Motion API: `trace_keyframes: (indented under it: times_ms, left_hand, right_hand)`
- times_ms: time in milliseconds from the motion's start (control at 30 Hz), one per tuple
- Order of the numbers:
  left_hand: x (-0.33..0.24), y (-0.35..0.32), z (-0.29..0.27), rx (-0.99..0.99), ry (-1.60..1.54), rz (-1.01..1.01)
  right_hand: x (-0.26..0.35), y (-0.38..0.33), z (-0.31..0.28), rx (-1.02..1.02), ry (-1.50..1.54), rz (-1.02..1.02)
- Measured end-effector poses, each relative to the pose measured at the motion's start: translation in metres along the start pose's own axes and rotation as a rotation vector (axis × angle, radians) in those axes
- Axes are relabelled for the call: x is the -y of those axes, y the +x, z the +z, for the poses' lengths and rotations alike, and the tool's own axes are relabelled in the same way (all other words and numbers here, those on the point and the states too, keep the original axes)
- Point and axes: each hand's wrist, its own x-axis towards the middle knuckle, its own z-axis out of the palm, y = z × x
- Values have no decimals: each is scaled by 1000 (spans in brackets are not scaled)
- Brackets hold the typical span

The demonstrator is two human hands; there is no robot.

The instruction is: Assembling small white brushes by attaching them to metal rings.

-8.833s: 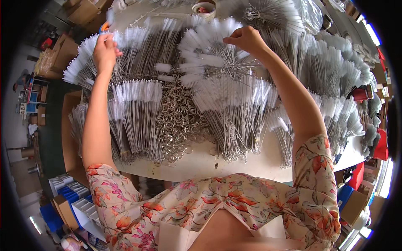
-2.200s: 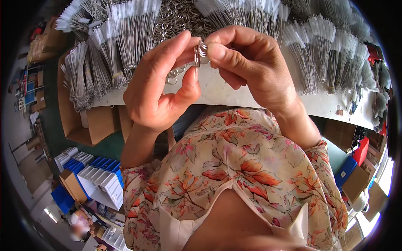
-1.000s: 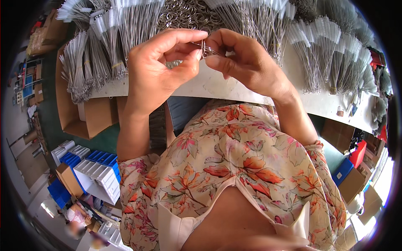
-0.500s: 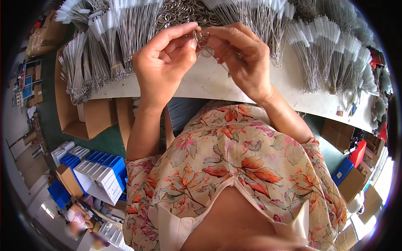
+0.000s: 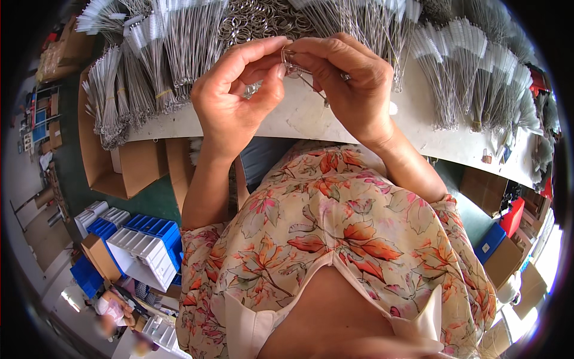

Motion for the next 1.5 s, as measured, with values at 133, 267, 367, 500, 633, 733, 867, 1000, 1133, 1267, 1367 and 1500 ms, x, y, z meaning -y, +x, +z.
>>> trace_keyframes:
  times_ms: [133,267,367,500,633,733,867,1000,1133,1267,1367,1500]
  left_hand:
    - [2,-1,-4,18,1,-14]
    - [6,-2,-6,14,-47,31]
    - [7,-4,-9,6,-70,38]
    - [7,-6,-12,-47,-141,-158]
    - [16,-6,-20,44,-43,-253]
    - [21,15,-33,81,33,-378]
    - [63,62,-68,-91,827,-207]
    - [97,77,-74,-15,1040,-258]
    - [100,69,-89,-52,851,-310]
    - [90,74,-89,0,820,-426]
    - [90,66,-100,-13,578,-529]
    - [59,57,-99,-24,307,-427]
  right_hand:
    - [-1,4,-4,8,-195,-208]
    - [0,10,-10,103,-131,-182]
    - [-1,8,-12,244,-116,-152]
    - [-4,-6,-8,283,104,74]
    - [1,-21,-4,412,293,441]
    - [-12,-26,-7,446,-48,221]
    - [-15,-47,13,633,-510,-288]
    - [-45,-59,18,551,-351,-323]
    - [-34,-23,-46,87,-241,-10]
    - [-87,16,-121,-170,-609,158]
    - [-94,39,-139,-18,-968,450]
    - [-118,50,-148,264,-1058,542]
